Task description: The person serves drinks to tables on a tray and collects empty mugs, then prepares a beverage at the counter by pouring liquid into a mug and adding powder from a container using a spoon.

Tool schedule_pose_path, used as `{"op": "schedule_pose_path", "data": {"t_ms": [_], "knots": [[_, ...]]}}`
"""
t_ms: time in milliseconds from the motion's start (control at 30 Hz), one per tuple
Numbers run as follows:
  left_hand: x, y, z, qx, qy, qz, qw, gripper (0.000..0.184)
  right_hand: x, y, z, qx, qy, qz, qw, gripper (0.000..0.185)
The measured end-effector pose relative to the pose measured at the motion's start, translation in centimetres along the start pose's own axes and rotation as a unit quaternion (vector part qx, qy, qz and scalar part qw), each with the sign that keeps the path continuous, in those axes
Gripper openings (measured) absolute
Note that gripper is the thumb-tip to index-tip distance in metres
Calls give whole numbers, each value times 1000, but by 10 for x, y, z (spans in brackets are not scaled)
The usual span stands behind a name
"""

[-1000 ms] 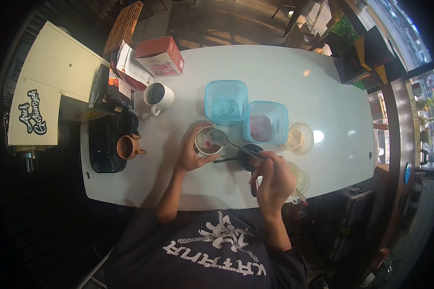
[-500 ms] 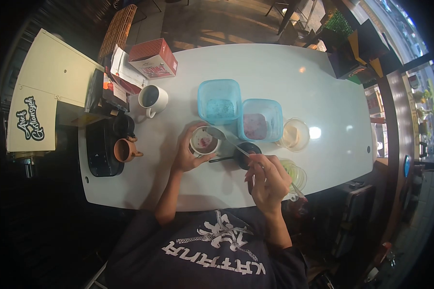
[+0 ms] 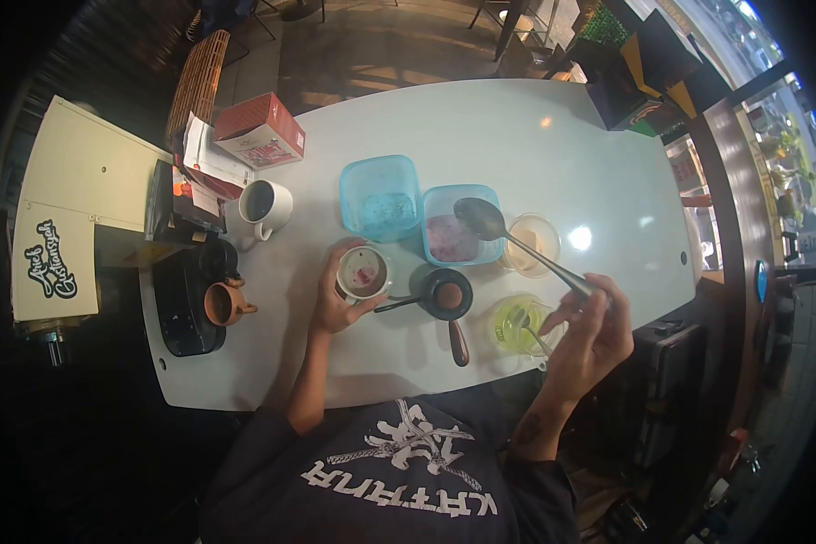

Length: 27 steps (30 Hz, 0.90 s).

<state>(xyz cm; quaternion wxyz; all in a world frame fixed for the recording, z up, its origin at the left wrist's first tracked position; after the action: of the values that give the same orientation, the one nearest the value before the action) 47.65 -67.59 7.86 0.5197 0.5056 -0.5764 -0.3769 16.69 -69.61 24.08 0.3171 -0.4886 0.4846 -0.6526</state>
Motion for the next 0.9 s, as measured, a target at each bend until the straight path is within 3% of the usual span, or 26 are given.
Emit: {"op": "schedule_pose_path", "data": {"t_ms": [167, 433, 700, 900], "knots": [[0, -1, 1, -12, -2, -15, 1000, 81, -2, 10, 17, -26, 2, 37, 999, 16], [-1, -6, 3, -23, -15, -23, 999, 82, -4, 32, 44, -17, -98, 104, 990, 6], [0, -3, 4, -40, -15, -40, 998, 80, -14, 52, 56, 0, -159, 159, 974, 9], [1, 0, 5, -65, -10, -61, 996, 80, -17, 40, 49, 15, -164, 179, 970, 26]]}}
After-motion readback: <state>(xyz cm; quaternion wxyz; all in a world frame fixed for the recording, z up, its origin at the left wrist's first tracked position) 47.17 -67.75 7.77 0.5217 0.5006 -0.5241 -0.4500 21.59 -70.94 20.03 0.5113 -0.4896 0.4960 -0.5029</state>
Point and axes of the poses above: each hand's wrist, its own x-axis towards the middle knuckle, its own z-axis out of the palm, y = z × x, the point moved 5 cm from there along x, towards the middle knuckle, and after that the axes turned 1 degree about x, right-handed, at the moved point
